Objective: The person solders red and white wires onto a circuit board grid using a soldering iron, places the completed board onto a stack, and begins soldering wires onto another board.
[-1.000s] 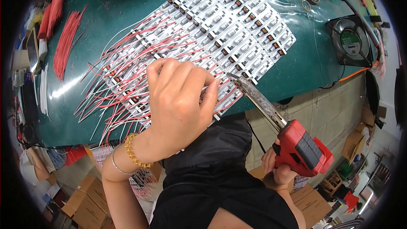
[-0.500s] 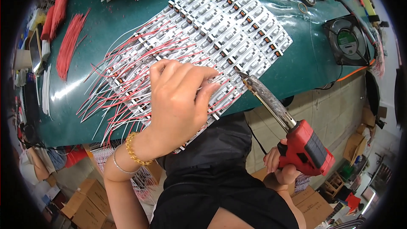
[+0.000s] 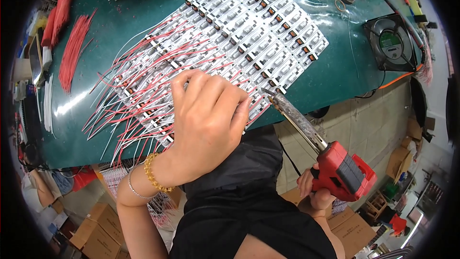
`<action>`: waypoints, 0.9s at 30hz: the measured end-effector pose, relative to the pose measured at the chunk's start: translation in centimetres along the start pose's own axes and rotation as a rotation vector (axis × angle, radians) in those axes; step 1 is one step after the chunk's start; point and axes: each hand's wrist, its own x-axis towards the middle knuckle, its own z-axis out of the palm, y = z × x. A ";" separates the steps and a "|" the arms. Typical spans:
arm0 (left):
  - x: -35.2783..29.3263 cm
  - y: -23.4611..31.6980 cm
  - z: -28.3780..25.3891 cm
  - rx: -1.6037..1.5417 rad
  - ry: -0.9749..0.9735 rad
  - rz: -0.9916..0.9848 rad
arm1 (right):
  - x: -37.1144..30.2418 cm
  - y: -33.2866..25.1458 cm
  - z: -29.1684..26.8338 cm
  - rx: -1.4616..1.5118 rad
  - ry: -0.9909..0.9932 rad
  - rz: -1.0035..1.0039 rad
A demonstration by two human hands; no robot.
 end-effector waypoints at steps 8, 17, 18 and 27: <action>-0.1 -0.2 -0.2 0.048 -0.013 0.048 | -2.6 2.9 -2.4 -0.279 0.113 -0.018; -0.6 -0.3 -0.2 0.053 0.029 0.048 | -1.3 2.9 0.2 0.064 0.111 -0.215; -0.6 -0.4 -0.3 0.056 0.028 0.048 | -2.1 3.1 -1.3 -0.230 0.015 -0.113; -0.7 -0.6 -0.3 0.063 0.029 0.057 | -0.2 1.5 1.1 0.092 0.000 -0.195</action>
